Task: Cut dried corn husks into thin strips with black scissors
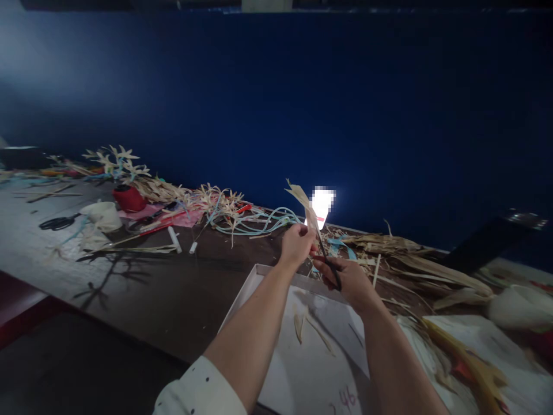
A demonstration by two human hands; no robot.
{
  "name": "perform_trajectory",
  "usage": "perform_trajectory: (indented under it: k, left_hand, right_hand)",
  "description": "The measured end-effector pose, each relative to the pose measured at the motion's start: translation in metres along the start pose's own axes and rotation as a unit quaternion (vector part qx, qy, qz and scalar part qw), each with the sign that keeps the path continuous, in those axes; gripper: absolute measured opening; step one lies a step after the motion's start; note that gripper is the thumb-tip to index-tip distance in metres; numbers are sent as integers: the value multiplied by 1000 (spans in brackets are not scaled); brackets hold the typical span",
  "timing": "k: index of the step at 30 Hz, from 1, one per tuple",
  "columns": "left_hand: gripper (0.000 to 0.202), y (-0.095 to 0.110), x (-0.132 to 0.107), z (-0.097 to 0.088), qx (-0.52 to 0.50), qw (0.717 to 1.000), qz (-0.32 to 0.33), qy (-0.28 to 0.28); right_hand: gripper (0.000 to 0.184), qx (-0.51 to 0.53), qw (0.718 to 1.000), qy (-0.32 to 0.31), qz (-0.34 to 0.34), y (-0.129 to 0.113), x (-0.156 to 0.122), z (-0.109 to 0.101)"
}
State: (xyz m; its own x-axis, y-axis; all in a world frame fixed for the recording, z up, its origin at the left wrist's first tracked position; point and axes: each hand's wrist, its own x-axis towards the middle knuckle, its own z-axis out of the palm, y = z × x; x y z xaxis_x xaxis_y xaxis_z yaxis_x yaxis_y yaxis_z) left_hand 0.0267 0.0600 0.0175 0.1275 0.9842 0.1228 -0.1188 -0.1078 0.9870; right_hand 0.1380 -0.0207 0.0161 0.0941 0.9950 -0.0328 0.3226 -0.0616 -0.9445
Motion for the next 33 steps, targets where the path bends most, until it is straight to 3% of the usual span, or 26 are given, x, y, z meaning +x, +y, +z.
perform_trajectory:
  k: [11,18,24,33]
  left_hand:
    - [16,-3,3,-1,-5,1000,4,-22]
    - [13,7,-3,1,42,999,11,6]
    - [15,10,-6,-1,46,999,19,-4]
    - [13,7,-5,0,38,999,24,2]
  right_hand:
    - [41,27,999,1,-18,4,1,0]
    - [34,9,1000,-8,-28,-2,-2,-1]
    - [30,17,999,-32,-26,-2,-2,-2]
    - [46,-10,1000,7,3,0,-1,-2]
